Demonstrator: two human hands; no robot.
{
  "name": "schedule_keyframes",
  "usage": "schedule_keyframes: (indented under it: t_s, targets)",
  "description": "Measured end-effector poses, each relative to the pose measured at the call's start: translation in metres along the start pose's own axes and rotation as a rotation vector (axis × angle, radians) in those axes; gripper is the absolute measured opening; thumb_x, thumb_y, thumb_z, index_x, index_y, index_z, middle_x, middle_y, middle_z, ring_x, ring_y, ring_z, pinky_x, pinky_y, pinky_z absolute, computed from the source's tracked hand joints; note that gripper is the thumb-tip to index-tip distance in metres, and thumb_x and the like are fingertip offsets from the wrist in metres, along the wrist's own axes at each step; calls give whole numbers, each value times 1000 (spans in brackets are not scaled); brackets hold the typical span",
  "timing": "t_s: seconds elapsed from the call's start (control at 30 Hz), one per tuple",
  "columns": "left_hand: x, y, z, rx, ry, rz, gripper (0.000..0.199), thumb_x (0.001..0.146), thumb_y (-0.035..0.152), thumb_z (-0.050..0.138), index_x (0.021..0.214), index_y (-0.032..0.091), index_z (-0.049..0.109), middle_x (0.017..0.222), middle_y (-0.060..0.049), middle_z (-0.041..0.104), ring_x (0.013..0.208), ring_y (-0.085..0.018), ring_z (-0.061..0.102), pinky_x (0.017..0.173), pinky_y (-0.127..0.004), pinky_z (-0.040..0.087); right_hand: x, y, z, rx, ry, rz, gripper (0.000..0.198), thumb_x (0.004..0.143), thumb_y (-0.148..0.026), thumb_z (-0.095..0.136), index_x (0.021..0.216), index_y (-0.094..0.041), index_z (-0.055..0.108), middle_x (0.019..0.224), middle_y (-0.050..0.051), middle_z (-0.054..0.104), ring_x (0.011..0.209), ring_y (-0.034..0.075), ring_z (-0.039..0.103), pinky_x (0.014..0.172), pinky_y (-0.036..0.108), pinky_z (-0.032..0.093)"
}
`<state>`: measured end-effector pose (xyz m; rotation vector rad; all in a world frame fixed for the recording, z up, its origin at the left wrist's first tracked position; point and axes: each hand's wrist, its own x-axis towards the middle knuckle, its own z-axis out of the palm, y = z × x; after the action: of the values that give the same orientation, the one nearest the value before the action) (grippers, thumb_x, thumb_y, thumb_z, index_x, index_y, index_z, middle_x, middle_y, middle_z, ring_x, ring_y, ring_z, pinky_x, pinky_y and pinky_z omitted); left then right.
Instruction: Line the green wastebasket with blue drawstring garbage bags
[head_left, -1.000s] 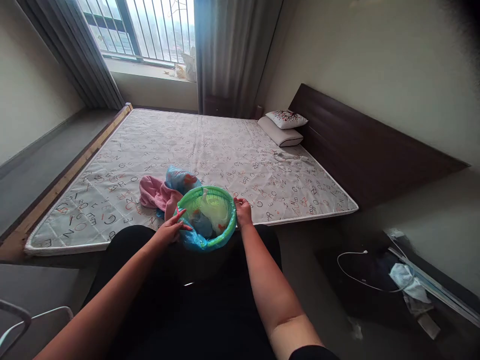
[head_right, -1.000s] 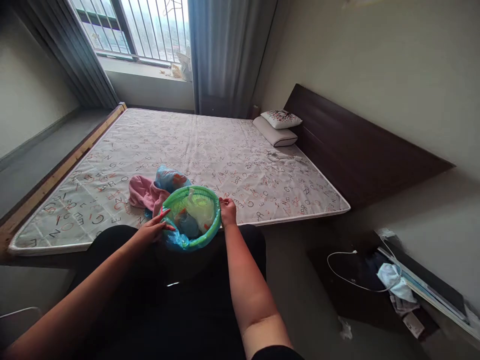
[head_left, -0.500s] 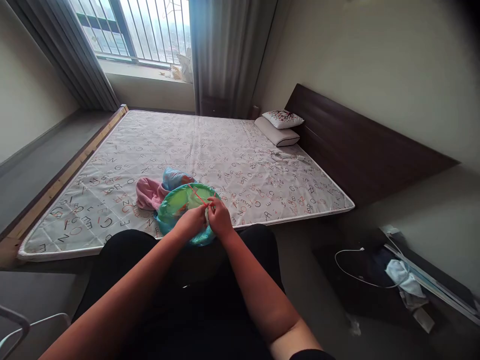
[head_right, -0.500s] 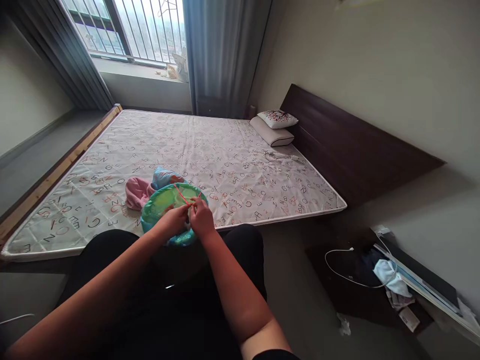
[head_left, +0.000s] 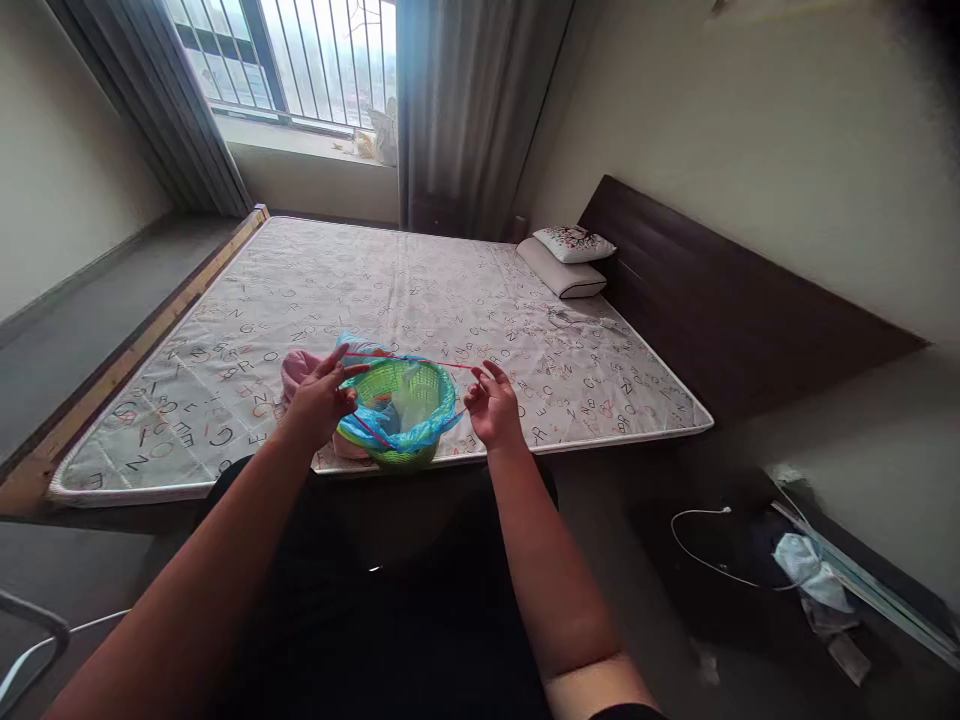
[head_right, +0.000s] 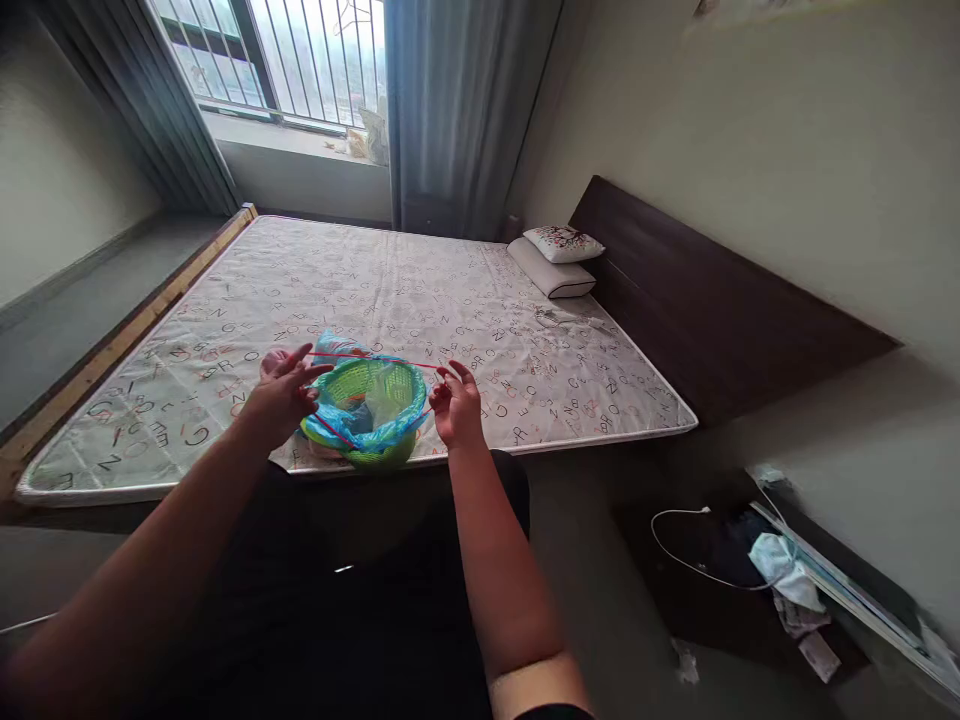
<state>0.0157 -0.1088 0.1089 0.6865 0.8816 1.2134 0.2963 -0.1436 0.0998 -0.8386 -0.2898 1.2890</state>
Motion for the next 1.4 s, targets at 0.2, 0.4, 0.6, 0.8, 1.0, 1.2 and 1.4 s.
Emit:
schedule_keyframes:
  t_s: [0.2, 0.4, 0.6, 0.8, 1.0, 1.2, 1.4]
  targets:
    - [20, 50, 32, -48, 10, -187, 55, 104, 9, 59, 158, 22, 59, 98, -13, 81, 40, -2, 38, 38, -11, 32, 6, -35, 39, -121, -132, 119, 32, 85, -6, 66, 112, -25, 65, 99, 1, 75, 62, 8, 59, 56, 19, 53]
    - [33, 57, 29, -44, 98, -136, 64, 101, 3, 50, 164, 19, 53, 96, -15, 81, 38, -2, 34, 38, -11, 30, 18, -61, 54, -179, -33, 97, 30, 86, -2, 60, 108, -22, 64, 91, -1, 73, 55, 4, 50, 49, 13, 44]
    - [24, 26, 27, -11, 146, 27, 63, 92, 13, 69, 155, 20, 65, 98, -10, 81, 51, -7, 56, 48, -16, 42, 2, -54, 40, -451, -12, -84, 30, 84, -15, 67, 113, -22, 66, 94, -2, 76, 52, 4, 52, 47, 17, 41]
    - [-1, 37, 59, 109, 194, 304, 27, 103, 33, 67, 114, 15, 83, 111, -9, 81, 80, -14, 72, 69, -23, 55, -33, -56, 33, -654, -61, -407, 28, 84, -33, 71, 109, -21, 68, 76, -7, 64, 54, 7, 49, 52, 22, 40]
    - [-22, 29, 81, -17, -256, 198, 52, 100, 66, 67, 98, 16, 77, 74, -7, 75, 74, -20, 76, 70, -30, 61, -70, -55, 50, -933, -315, -411, 39, 86, -38, 77, 123, -26, 73, 72, -8, 54, 61, 11, 50, 58, 26, 42]
    - [-40, -14, 83, 230, -537, 26, 72, 94, 89, 56, 71, 21, 57, 49, 1, 53, 37, -11, 45, 39, -24, 36, -80, -39, 64, -1305, -527, -376, 59, 93, -26, 63, 151, -31, 67, 75, -6, 56, 67, 13, 52, 67, 29, 45]
    - [-37, -23, 68, 306, -718, -40, 77, 90, 95, 54, 68, 22, 49, 50, 3, 45, 39, -9, 38, 39, -24, 34, -74, -31, 54, -1452, -573, -366, 37, 89, -26, 58, 119, -20, 80, 78, -2, 67, 68, 14, 57, 67, 29, 45]
